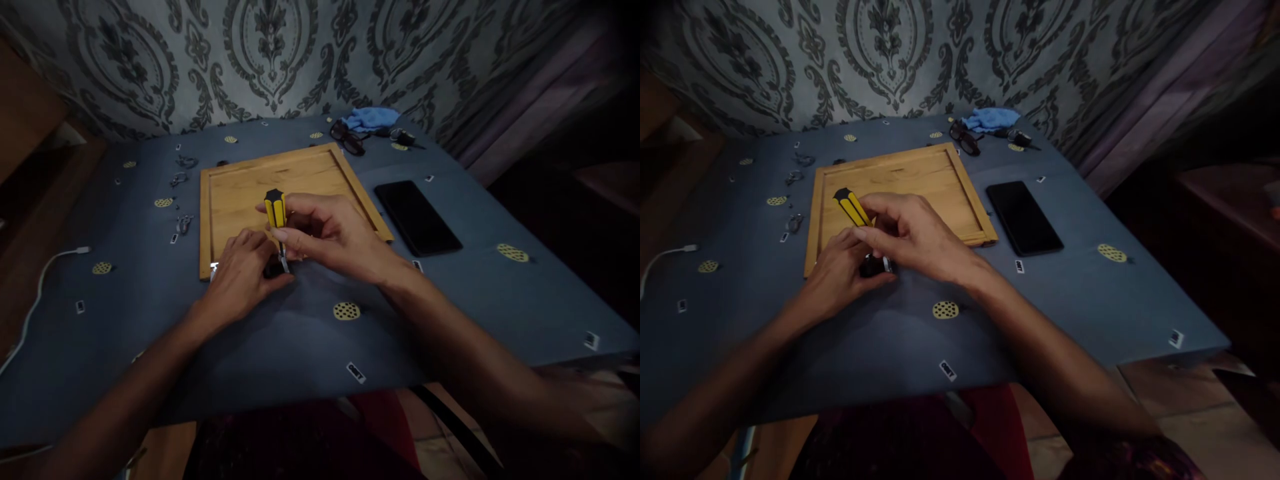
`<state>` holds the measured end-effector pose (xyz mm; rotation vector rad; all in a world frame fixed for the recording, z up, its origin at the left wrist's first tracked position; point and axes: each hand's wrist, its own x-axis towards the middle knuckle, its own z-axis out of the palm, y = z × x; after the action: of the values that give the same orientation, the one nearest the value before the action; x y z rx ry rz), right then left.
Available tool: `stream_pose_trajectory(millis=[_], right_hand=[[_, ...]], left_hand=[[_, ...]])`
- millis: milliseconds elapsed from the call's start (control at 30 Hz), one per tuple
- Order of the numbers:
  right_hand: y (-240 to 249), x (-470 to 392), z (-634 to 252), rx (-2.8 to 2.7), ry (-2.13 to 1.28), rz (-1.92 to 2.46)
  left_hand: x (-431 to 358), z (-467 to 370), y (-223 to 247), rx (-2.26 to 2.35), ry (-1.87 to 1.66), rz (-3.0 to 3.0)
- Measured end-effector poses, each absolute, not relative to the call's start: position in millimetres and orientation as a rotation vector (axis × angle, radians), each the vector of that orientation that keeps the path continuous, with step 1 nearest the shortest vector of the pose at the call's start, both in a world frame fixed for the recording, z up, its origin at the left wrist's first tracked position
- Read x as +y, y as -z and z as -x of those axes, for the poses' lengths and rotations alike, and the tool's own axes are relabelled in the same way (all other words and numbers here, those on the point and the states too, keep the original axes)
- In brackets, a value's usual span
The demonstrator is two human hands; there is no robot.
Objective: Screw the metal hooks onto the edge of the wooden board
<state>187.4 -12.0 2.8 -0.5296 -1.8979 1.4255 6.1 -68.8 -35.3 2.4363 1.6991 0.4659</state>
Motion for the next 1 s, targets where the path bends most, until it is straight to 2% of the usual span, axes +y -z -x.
stream_pose_trajectory(millis=[400,1000], right_hand=[[17,-8,-178,-1.728,-1.446,0.496],[20,-3,-179,-1.657,-1.556,0.409]], left_hand=[[-69,-4,38,1.659,-0.500,-2.483],[-68,-2,39,1.664,-0.521,-2.501]])
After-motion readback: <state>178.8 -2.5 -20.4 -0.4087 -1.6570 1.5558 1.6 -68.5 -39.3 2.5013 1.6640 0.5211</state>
